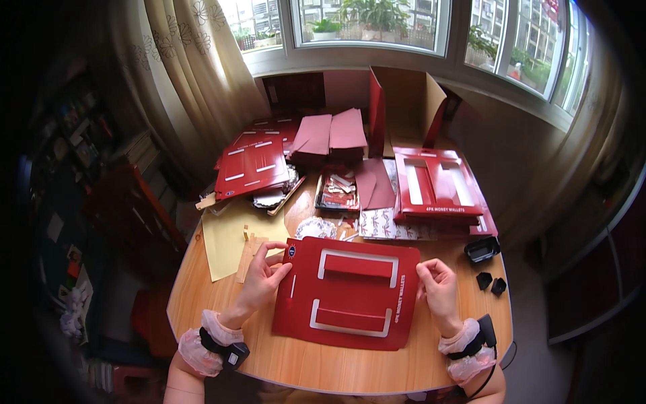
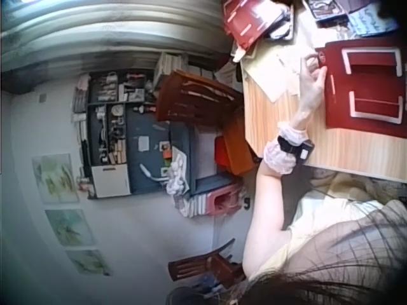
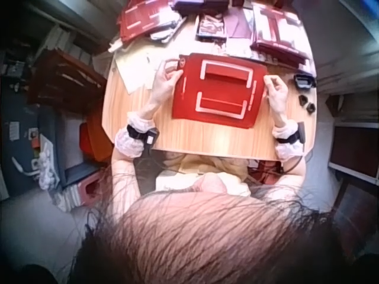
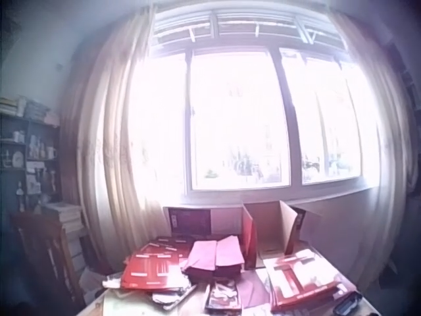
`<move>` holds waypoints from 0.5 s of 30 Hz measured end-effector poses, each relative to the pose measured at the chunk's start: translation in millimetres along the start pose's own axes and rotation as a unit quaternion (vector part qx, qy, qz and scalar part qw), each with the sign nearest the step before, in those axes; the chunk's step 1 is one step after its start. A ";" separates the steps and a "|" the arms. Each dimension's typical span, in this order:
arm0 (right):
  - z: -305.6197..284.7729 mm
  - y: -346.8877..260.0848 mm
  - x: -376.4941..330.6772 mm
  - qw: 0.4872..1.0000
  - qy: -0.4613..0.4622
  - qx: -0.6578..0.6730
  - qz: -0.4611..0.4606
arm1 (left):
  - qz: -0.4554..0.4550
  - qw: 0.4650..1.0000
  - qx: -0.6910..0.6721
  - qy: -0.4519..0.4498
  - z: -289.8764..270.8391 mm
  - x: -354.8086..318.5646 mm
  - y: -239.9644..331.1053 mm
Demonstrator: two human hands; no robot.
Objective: Assembling and folding red cardboard wallet packaging at a table.
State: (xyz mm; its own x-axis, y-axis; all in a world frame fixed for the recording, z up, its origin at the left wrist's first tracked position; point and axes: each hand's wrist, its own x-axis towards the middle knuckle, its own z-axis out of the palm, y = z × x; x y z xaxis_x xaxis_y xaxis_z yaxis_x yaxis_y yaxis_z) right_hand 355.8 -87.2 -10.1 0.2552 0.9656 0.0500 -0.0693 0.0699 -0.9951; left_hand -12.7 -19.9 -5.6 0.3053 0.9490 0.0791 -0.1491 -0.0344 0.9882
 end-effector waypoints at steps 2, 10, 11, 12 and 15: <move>5.4 -5.4 -4.1 1.000 -0.014 0.006 0.003 | 0.025 0.999 0.014 0.032 -1.0 -1.1 -0.8; 5.4 -4.1 -6.9 0.996 -0.061 0.041 0.052 | 0.033 0.998 0.025 0.051 -1.0 -1.2 -7.5; 7.1 -6.9 -8.1 0.993 -0.053 0.068 0.078 | 0.033 0.997 0.027 0.057 -1.2 -0.9 -7.7; 6.2 -7.5 -7.8 0.993 -0.078 0.056 0.066 | 0.036 0.997 0.033 0.053 -2.2 0.1 -7.7; 5.5 -7.4 -9.6 0.994 -0.080 0.039 0.056 | 0.022 0.998 0.033 0.047 -1.0 -0.7 -4.0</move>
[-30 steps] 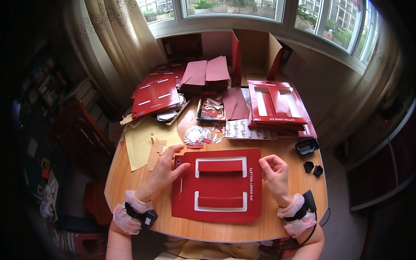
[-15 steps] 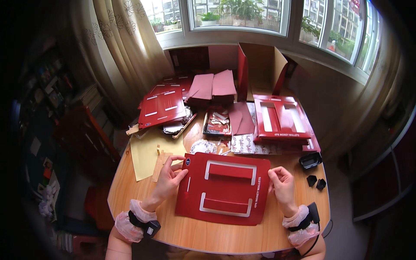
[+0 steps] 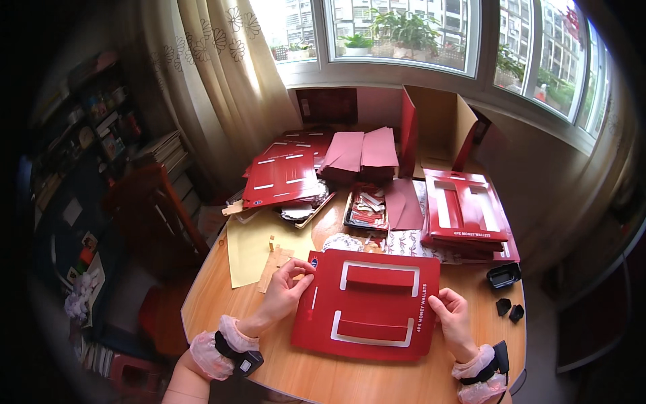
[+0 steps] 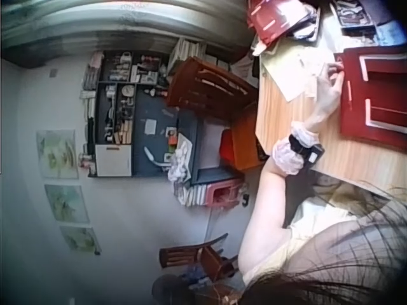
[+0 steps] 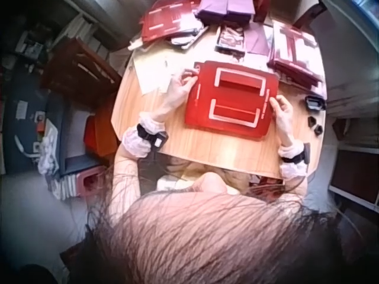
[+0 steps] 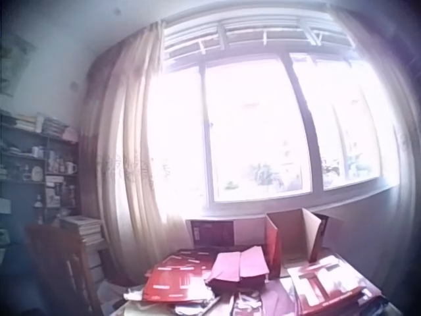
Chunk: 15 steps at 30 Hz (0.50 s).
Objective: Assembling and folding red cardboard wallet packaging at a table.
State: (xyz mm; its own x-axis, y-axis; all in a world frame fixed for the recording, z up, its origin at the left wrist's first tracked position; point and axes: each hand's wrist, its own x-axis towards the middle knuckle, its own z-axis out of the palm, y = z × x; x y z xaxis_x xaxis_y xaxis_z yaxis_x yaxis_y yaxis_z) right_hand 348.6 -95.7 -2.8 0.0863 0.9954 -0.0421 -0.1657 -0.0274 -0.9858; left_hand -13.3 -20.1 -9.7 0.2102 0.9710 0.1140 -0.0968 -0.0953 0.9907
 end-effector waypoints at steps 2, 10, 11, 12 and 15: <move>-2.8 5.4 2.8 1.000 -0.003 0.031 0.005 | 0.005 1.000 -0.007 -0.011 0.1 -0.1 -0.9; -6.3 8.3 5.4 0.995 0.016 0.098 -0.005 | -0.061 0.995 -0.051 -0.063 -5.2 2.4 -10.4; -7.4 7.9 4.4 0.996 0.019 0.089 0.004 | -0.091 0.993 -0.037 -0.067 -4.6 2.1 -6.8; -8.3 7.4 2.8 0.997 0.022 0.079 0.013 | -0.092 0.993 -0.038 -0.070 -3.4 1.1 -4.5; -4.8 1.9 -0.5 0.999 0.019 -0.021 0.030 | -0.043 0.997 -0.012 -0.056 0.1 -1.8 -2.0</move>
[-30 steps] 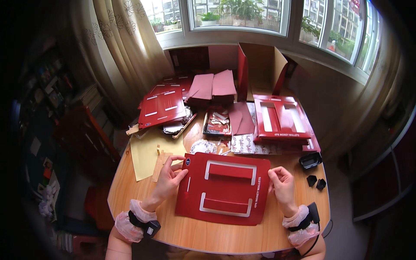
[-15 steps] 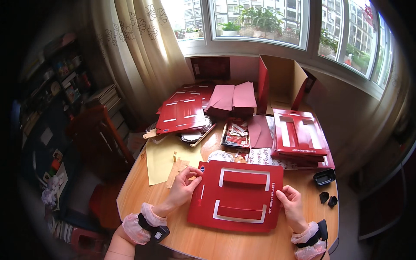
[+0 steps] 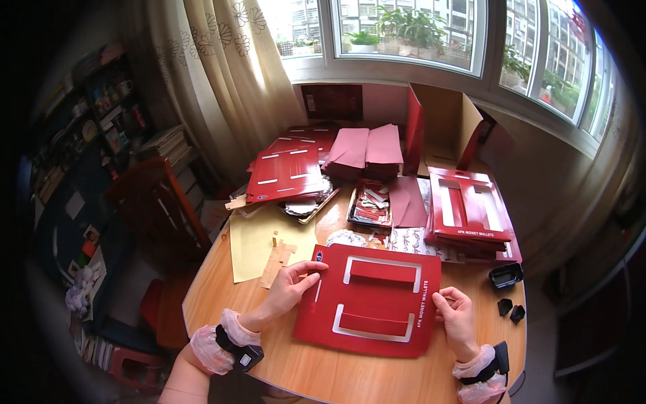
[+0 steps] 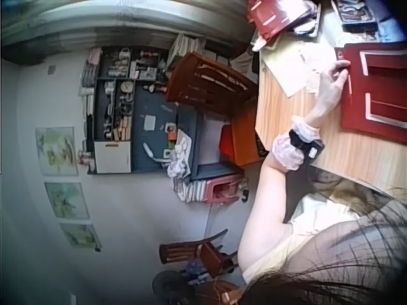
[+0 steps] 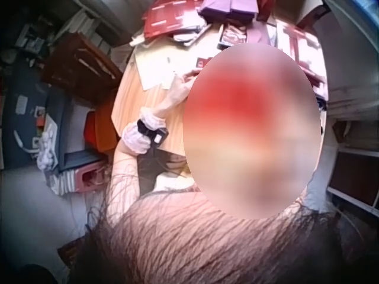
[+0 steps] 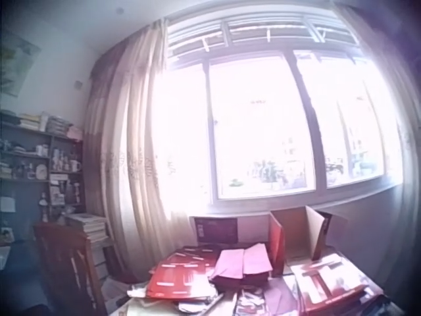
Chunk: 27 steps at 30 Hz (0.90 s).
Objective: Assembling and folding red cardboard wallet packaging at a table.
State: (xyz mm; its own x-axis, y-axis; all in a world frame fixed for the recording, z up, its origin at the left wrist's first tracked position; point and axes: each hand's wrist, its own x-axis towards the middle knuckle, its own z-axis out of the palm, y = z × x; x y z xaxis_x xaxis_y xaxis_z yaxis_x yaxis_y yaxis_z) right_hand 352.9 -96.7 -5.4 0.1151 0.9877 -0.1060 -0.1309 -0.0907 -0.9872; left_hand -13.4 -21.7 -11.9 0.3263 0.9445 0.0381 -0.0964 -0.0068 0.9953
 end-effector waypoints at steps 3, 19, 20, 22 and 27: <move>13.2 -10.4 -6.4 0.999 -0.018 0.034 0.010 | 0.002 1.000 0.001 0.008 0.7 -0.9 -0.6; 8.2 -14.7 -12.0 0.938 -0.203 0.247 0.137 | 0.002 0.998 -0.052 -0.040 -3.5 2.3 -1.8; 7.8 -13.1 -11.9 0.938 -0.203 0.246 0.136 | 0.010 0.997 -0.063 -0.047 -2.2 2.3 -1.3; 7.5 -10.1 -11.4 0.941 -0.191 0.250 0.126 | 0.019 0.996 -0.074 -0.053 0.5 2.5 -0.8; 9.8 -11.6 -11.3 0.940 -0.195 0.254 0.121 | 0.098 0.986 0.133 -0.019 -11.5 6.0 -14.3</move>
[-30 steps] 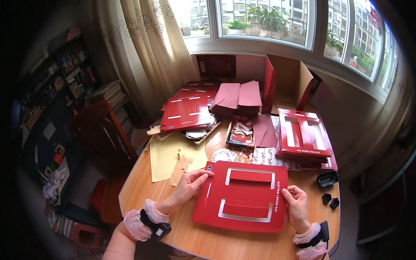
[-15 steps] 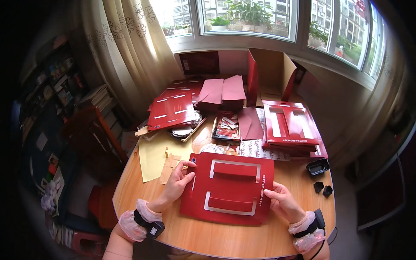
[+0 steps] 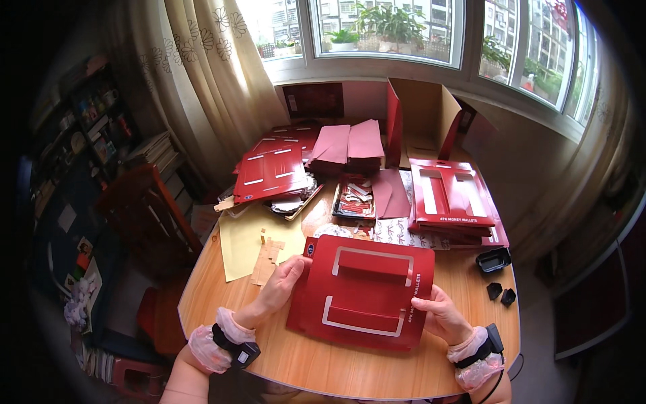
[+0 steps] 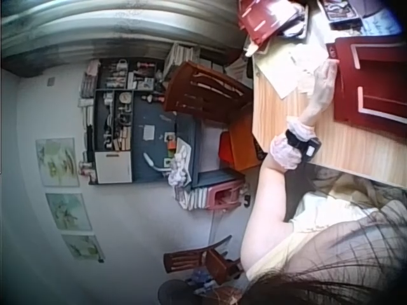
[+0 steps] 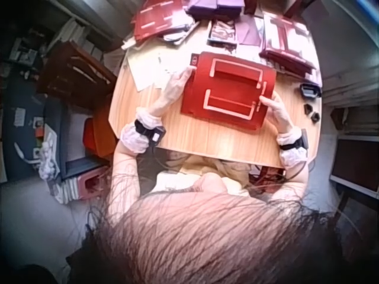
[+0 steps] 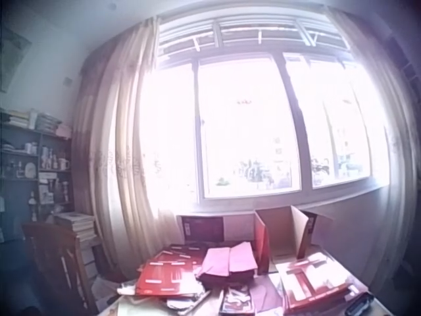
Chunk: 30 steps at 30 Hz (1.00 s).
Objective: Assembling and folding red cardboard wallet packaging at a table.
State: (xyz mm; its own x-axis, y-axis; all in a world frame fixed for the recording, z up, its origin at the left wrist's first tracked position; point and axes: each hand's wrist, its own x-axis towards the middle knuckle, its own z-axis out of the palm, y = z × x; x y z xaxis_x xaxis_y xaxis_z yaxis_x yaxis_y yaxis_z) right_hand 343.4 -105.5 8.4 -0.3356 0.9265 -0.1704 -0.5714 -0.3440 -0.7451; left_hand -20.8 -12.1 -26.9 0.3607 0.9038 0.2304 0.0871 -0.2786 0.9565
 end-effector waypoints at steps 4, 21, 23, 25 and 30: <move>-11.1 1.9 1.2 1.000 -0.001 0.009 -0.011 | 0.107 0.955 0.262 0.090 8.7 -6.0 29.0; -0.3 0.2 -1.6 1.000 0.014 0.014 0.018 | -0.229 0.888 -0.303 -0.258 6.9 -14.1 31.9; 1.1 0.6 -1.1 0.999 0.013 0.017 0.024 | -0.225 0.880 -0.326 -0.260 4.0 -15.3 23.4; 4.5 -1.2 -0.7 1.000 0.003 0.006 0.016 | -0.221 0.872 -0.350 -0.263 1.2 -15.7 21.4; -2.2 1.4 -1.7 0.999 -0.016 0.000 0.034 | -0.296 0.843 -0.365 -0.262 8.6 -16.5 33.6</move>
State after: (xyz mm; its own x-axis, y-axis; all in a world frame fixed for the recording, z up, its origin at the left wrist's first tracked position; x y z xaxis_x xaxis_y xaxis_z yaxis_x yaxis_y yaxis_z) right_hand 344.8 -107.2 6.2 -0.3973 0.8956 -0.2001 -0.5470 -0.4062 -0.7320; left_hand -15.8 -39.2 -0.1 0.8324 0.4928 -0.2535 -0.1294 0.6176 0.7758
